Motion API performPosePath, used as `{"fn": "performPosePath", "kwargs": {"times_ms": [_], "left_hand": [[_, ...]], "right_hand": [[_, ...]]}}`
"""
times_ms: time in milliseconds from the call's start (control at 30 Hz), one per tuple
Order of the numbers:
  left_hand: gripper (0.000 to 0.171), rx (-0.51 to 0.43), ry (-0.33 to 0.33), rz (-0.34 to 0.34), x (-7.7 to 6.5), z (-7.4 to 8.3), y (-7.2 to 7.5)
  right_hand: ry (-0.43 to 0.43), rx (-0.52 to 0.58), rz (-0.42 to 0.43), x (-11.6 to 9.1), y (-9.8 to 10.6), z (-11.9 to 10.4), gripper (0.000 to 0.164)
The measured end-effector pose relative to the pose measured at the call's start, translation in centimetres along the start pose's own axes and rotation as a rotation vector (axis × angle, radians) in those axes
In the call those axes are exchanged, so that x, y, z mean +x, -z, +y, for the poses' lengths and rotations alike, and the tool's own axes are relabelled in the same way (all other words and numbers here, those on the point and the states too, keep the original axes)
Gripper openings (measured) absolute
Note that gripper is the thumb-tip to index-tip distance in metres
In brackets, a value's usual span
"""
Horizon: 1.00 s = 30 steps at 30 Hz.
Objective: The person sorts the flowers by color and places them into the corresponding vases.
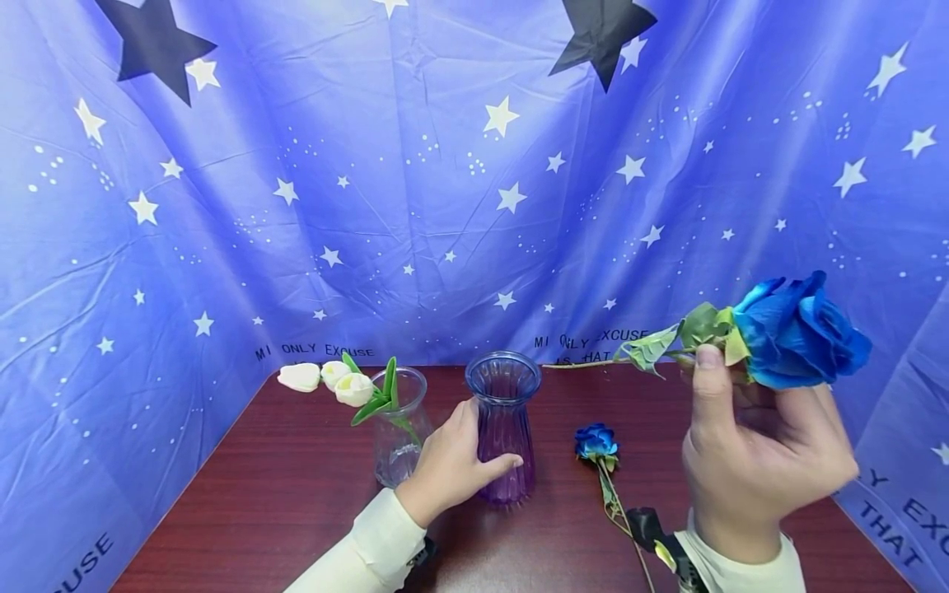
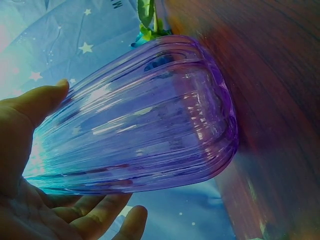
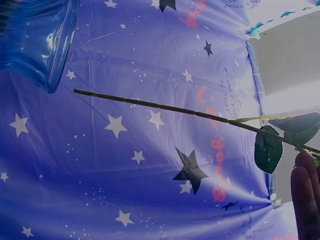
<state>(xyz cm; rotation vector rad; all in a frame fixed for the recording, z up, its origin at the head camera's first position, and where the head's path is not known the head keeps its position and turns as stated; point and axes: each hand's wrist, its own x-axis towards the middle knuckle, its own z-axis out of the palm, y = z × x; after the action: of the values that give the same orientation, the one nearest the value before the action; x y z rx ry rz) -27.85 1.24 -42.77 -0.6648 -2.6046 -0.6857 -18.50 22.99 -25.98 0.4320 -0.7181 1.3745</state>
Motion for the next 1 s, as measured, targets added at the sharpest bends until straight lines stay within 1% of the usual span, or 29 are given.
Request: {"fn": "performPosePath", "kwargs": {"times_ms": [167, 267, 333, 433, 467, 533, 733, 833, 900, 1000], "left_hand": [[0.098, -0.001, 0.001, -0.001, 0.0, 0.0, 0.0], [0.097, -0.005, 0.001, -0.003, 0.0, 0.0, 0.0], [0.097, -0.009, 0.002, -0.005, 0.0, -0.1, 0.0], [0.097, -0.011, 0.003, -0.006, 0.0, -0.1, 0.0], [0.097, -0.011, 0.003, -0.006, 0.0, -0.1, 0.0], [0.097, -0.008, 0.001, -0.005, 0.1, -0.1, -0.1], [0.098, -0.004, 0.000, -0.003, 0.1, -0.1, -0.1], [0.097, -0.005, 0.002, -0.004, 0.1, -0.1, -0.1], [0.097, -0.006, 0.003, -0.004, 0.1, -0.1, -0.1], [0.097, -0.007, 0.003, -0.003, 0.1, -0.1, -0.2]], "right_hand": [[-0.040, 0.074, -0.007, -0.1, 0.0, -0.1, 0.034], [-0.048, 0.097, -0.018, -0.2, 0.0, 0.0, 0.035], [-0.043, 0.050, -0.043, -0.3, 0.2, 0.1, 0.035], [-0.026, -0.040, -0.066, -0.5, 0.5, 0.3, 0.034], [-0.015, -0.087, -0.075, -0.5, 0.7, 0.3, 0.034], [-0.005, -0.139, -0.087, -0.7, 1.0, 0.4, 0.033], [-0.012, -0.170, -0.097, -0.9, 1.0, 0.5, 0.034], [-0.019, -0.161, -0.100, -1.1, 0.7, 0.4, 0.034], [-0.035, -0.132, -0.096, -1.2, 0.4, 0.2, 0.034], [-0.057, -0.119, -0.102, -1.3, 0.2, 0.0, 0.032]]}}
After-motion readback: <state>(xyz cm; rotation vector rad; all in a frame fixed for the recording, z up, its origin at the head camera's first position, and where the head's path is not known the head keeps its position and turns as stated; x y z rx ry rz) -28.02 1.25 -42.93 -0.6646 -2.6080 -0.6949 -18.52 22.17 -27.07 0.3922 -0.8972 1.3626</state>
